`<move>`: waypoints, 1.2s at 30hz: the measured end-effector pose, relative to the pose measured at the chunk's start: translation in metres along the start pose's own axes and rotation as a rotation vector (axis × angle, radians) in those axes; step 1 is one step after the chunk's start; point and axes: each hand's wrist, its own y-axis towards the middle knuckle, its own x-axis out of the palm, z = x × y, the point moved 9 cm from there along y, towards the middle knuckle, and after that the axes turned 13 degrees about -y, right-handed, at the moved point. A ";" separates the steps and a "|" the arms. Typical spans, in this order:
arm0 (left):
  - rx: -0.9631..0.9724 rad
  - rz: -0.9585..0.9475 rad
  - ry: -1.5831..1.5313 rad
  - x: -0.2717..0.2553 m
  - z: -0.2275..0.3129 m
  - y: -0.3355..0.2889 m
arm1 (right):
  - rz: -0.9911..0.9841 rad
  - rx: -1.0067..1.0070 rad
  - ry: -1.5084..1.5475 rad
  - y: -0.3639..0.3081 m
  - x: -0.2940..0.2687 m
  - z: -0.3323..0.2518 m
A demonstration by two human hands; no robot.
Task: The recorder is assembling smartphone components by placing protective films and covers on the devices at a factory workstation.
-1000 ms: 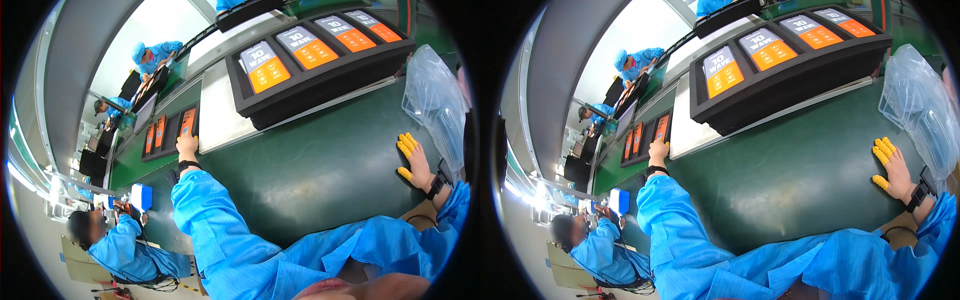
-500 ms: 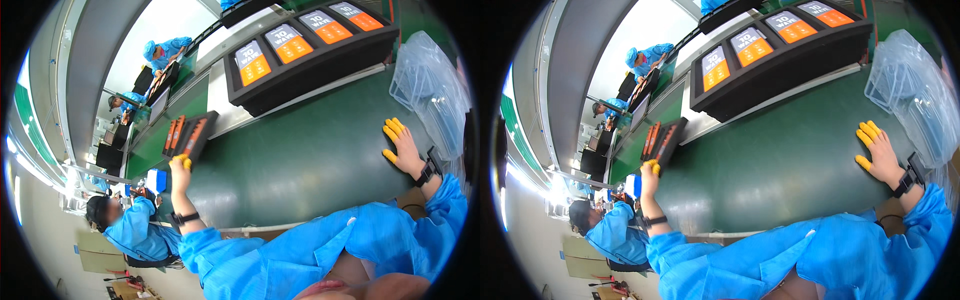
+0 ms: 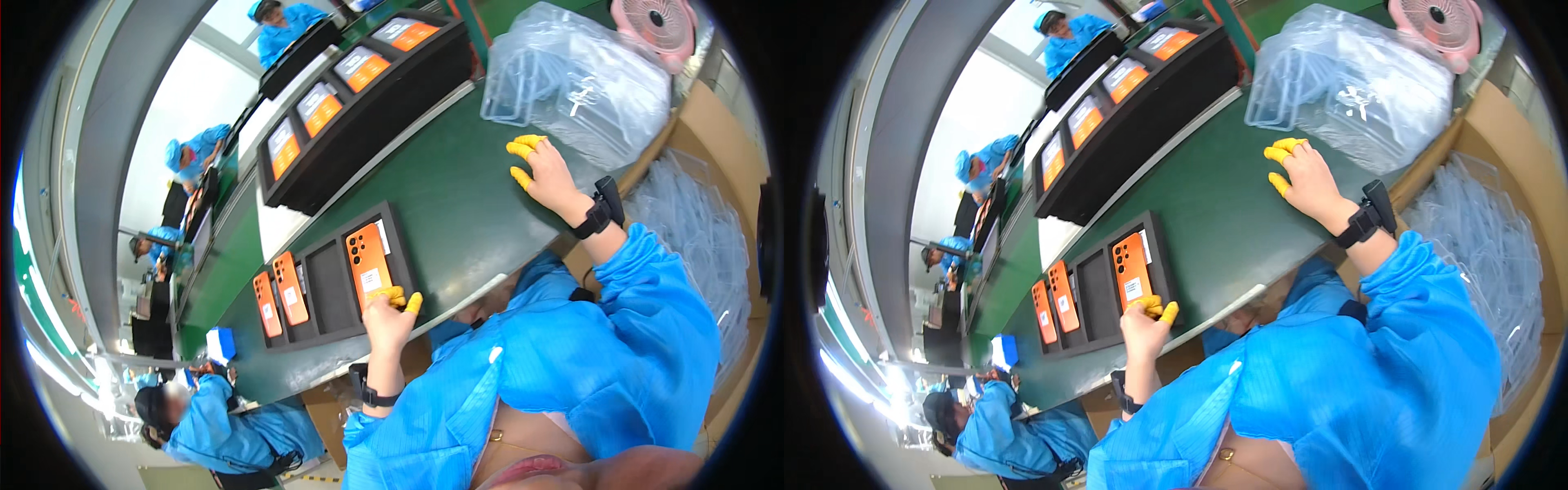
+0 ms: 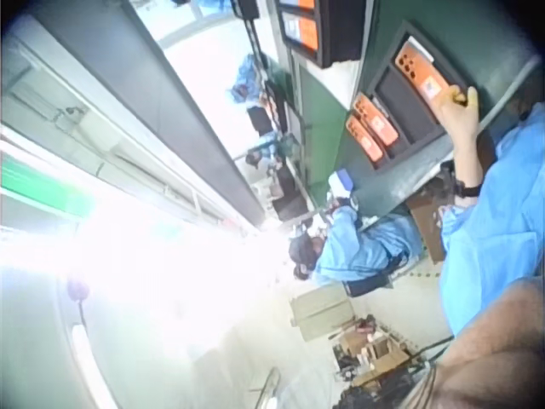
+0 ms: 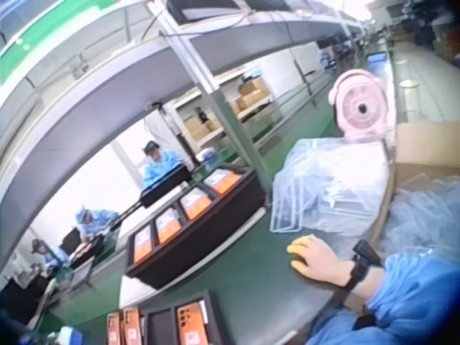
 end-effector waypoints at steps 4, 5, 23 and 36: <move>0.111 -0.004 -0.155 0.035 0.043 0.013 | 0.190 0.080 -0.227 0.001 -0.051 0.034; 0.118 0.047 -0.324 0.037 0.053 0.018 | 0.210 0.108 -0.240 0.003 -0.055 0.046; 0.791 -0.002 0.070 0.079 0.112 0.001 | 0.059 0.324 -0.699 0.011 -0.075 0.179; 0.495 0.243 -0.002 0.028 0.066 0.015 | -0.068 0.323 -0.558 0.042 -0.035 0.147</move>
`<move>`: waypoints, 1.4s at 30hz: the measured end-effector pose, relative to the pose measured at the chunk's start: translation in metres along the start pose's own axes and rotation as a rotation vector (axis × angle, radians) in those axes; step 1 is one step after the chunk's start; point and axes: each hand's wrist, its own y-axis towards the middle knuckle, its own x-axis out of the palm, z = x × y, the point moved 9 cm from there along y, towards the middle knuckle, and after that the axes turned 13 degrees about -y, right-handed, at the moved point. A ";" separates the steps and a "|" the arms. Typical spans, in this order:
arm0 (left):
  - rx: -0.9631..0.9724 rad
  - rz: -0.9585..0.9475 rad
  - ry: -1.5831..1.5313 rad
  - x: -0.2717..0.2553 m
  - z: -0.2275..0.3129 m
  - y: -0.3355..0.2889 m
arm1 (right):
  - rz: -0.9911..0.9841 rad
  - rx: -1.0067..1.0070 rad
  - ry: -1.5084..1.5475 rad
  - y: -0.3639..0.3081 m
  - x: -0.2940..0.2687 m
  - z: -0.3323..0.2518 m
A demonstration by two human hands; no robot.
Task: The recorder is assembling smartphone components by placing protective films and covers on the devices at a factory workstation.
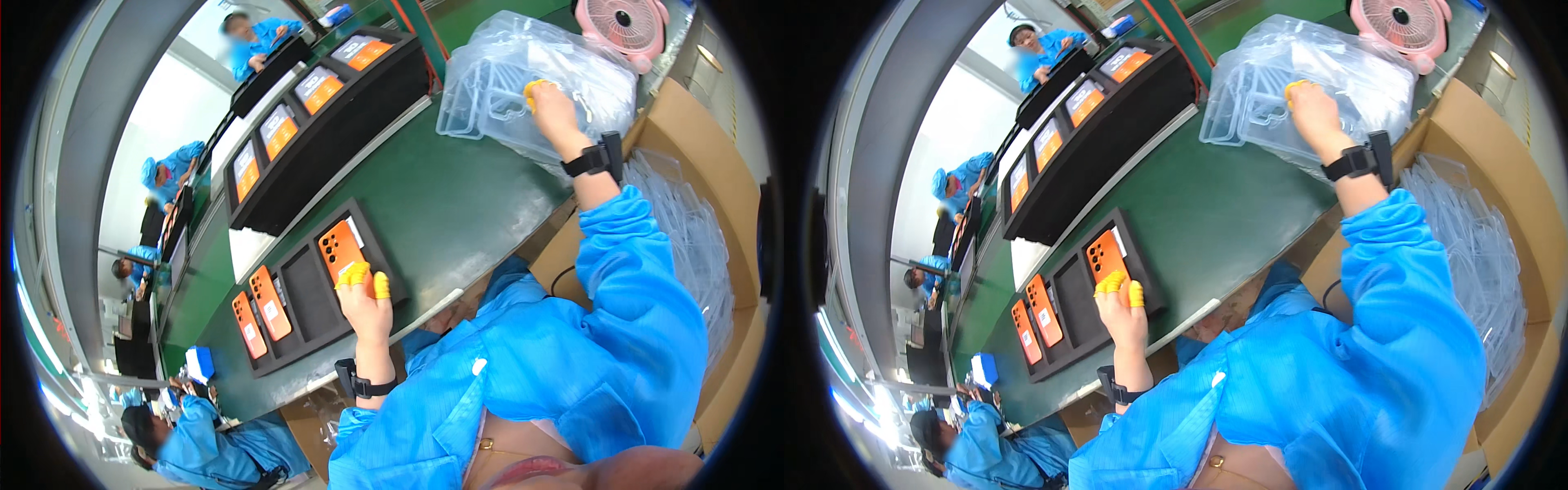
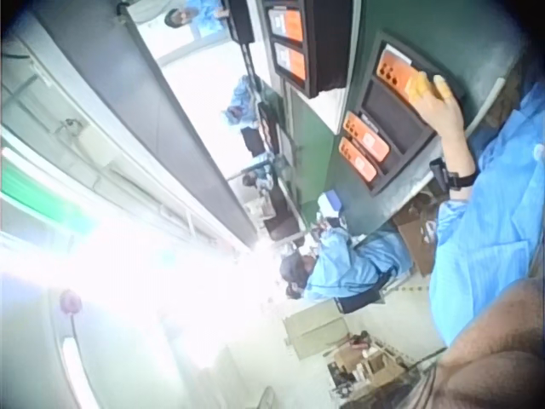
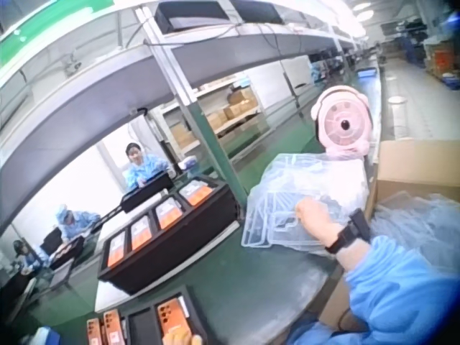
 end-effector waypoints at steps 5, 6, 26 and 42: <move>-0.350 -0.083 0.431 -0.020 -0.043 -0.006 | 0.098 0.002 -0.037 0.013 -0.025 0.013; -0.374 -0.101 0.438 -0.021 -0.039 -0.003 | 0.181 0.005 0.022 0.017 -0.031 0.016; -0.192 -0.177 0.624 0.009 -0.025 -0.013 | 0.440 -0.178 0.005 0.014 -0.043 -0.010; -0.520 -0.226 0.298 0.015 -0.062 -0.010 | -0.162 -0.888 0.366 -0.107 -0.031 -0.180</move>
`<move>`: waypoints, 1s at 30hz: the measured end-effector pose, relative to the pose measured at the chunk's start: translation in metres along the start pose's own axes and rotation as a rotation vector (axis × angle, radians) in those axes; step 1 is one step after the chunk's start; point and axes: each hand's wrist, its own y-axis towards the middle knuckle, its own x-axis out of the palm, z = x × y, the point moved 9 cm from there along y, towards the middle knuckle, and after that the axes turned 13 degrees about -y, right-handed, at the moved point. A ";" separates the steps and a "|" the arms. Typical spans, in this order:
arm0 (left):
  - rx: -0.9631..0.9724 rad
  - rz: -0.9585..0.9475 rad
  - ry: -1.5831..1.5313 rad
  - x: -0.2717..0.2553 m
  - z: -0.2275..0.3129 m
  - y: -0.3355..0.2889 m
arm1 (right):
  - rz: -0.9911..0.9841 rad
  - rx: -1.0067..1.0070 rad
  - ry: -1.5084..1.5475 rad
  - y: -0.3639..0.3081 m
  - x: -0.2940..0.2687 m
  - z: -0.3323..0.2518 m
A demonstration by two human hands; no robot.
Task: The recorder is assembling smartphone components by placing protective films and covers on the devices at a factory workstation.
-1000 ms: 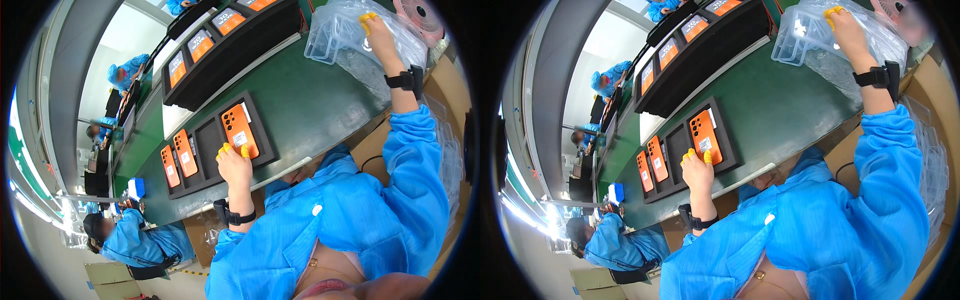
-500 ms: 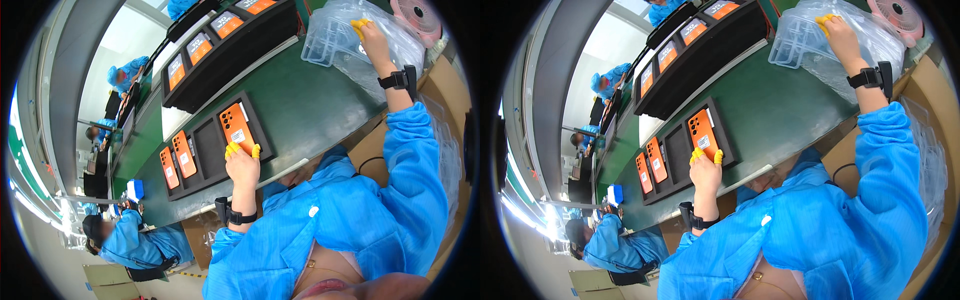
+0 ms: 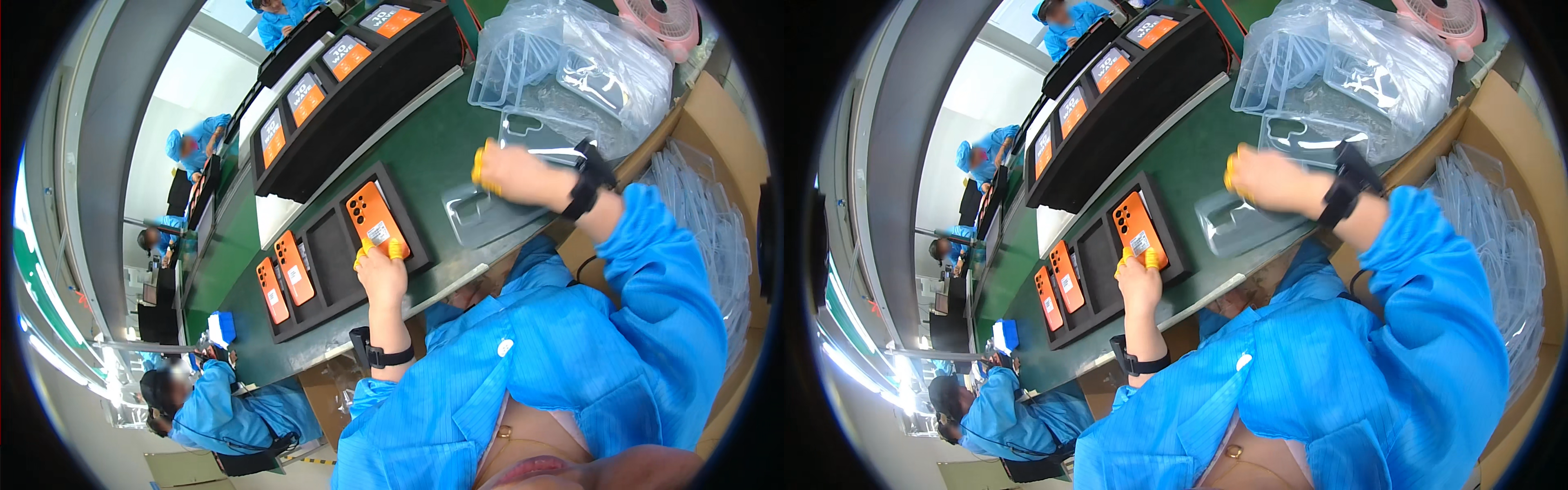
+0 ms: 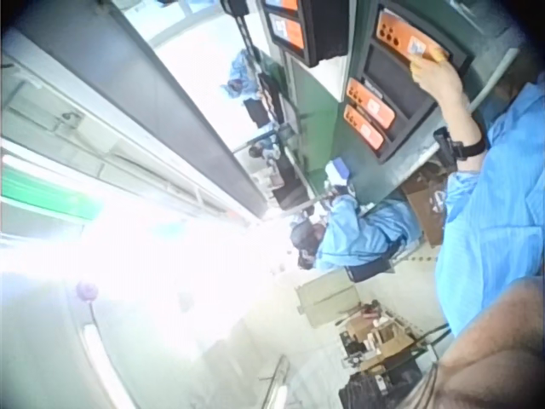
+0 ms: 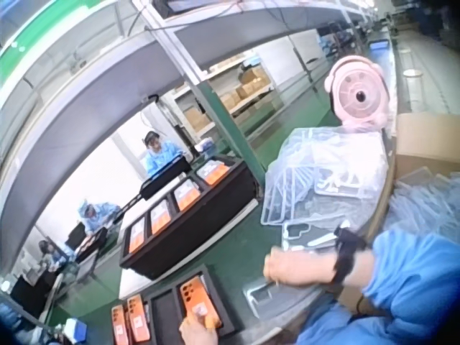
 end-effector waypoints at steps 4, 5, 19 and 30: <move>-0.206 0.053 -0.737 -0.010 -0.031 0.013 | 0.117 0.103 0.141 -0.018 0.017 -0.005; -0.230 0.105 -0.791 -0.014 -0.034 0.015 | 0.117 0.097 0.144 -0.019 0.015 -0.006; 0.232 -0.522 -1.281 0.022 0.108 -0.016 | 0.329 0.524 1.429 -0.004 0.006 -0.008; 0.597 -0.544 -0.138 0.036 0.128 -0.024 | 0.356 -0.067 0.303 -0.035 -0.067 -0.025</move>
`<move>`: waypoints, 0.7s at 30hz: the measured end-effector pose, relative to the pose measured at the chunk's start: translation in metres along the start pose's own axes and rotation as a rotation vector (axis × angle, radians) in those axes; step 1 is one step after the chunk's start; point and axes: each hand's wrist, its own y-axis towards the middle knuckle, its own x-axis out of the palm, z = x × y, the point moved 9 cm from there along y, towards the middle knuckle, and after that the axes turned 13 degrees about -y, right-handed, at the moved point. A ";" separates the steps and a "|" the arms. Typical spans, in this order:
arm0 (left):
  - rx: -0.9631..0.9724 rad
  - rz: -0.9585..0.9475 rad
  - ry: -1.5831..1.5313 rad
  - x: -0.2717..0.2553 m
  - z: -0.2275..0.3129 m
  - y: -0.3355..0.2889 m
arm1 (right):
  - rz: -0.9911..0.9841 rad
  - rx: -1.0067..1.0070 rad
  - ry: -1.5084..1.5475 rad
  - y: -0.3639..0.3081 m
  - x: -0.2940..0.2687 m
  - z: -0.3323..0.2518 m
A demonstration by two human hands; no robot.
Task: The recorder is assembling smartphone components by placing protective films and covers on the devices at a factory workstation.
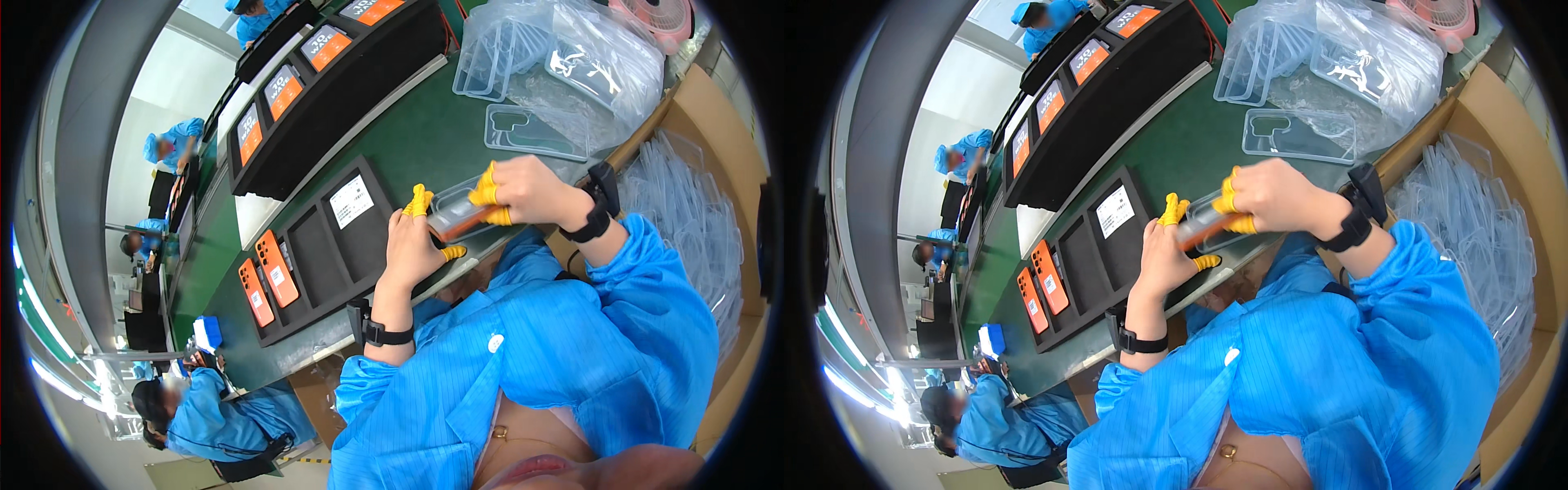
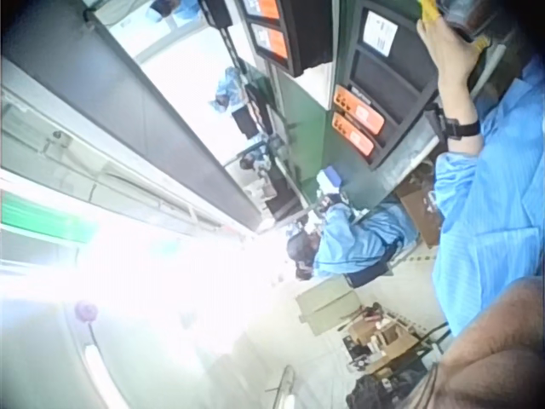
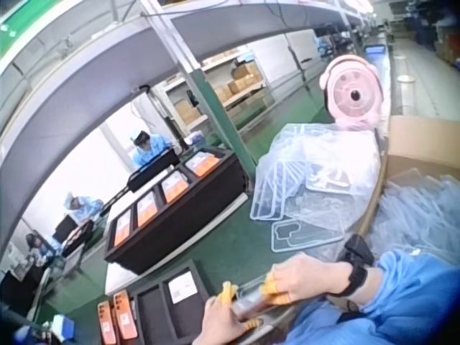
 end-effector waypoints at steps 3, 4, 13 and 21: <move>-0.013 0.160 -0.078 -0.008 -0.003 -0.002 | -0.296 0.109 -0.057 -0.015 0.027 0.007; -0.013 0.155 -0.079 -0.006 -0.003 -0.004 | -0.339 0.202 -0.008 -0.018 0.031 0.013; 0.286 0.544 -0.426 -0.047 0.023 -0.051 | -0.283 0.248 0.094 -0.010 0.031 0.011; 0.041 0.419 -0.847 -0.020 0.024 -0.056 | 0.098 0.380 -0.084 -0.012 0.014 -0.008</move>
